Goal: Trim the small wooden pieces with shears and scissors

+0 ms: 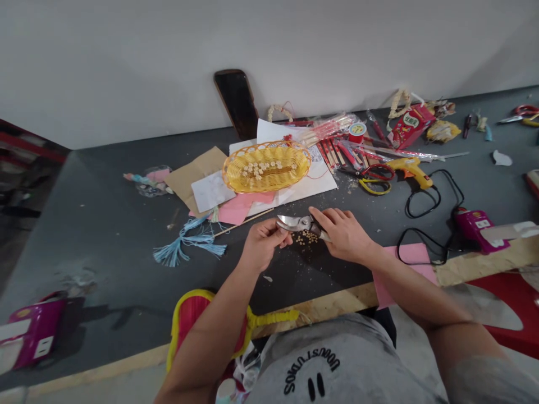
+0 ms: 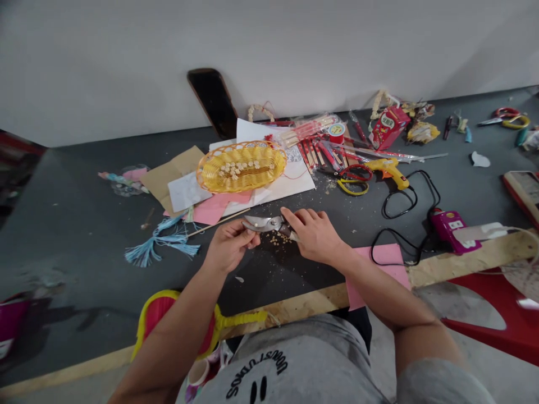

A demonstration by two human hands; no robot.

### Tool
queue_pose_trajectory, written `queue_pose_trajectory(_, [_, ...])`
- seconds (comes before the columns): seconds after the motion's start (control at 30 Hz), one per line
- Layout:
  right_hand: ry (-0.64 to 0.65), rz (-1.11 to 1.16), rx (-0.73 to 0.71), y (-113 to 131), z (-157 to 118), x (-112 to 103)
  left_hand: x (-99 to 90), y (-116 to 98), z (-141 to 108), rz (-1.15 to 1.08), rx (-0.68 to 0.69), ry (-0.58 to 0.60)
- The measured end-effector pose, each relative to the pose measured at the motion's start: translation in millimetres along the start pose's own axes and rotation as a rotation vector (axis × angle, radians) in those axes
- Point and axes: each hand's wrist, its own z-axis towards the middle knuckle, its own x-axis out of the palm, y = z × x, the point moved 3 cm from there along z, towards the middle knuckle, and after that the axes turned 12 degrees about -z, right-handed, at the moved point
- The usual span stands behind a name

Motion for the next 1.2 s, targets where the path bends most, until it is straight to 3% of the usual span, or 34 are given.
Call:
queue_pose_trajectory(0.17, [-0.018,0.021,-0.098,-4,-1,3,0.4,-2,-3,-0.111,-0.166,0.083])
queue_pose_trajectory(0.33, [-0.029,0.065,-0.101,-5,-1,6,0.2,1,-2,-0.18,-0.227,0.073])
queue_pose_trajectory(0.73, [-0.009,0.072,-0.074,-6,-2,5,-0.5,8,3,-0.205,-0.234,0.03])
queue_pose_trajectory(0.97, [0.002,0.159,-0.075,1,-5,2,3.6,-3,0,-0.259,-0.088,-0.011])
queue_pose_trajectory(1.2, [-0.104,0.086,0.083,-17,0,0,-2.0,-9,5,-0.302,-0.065,-0.035])
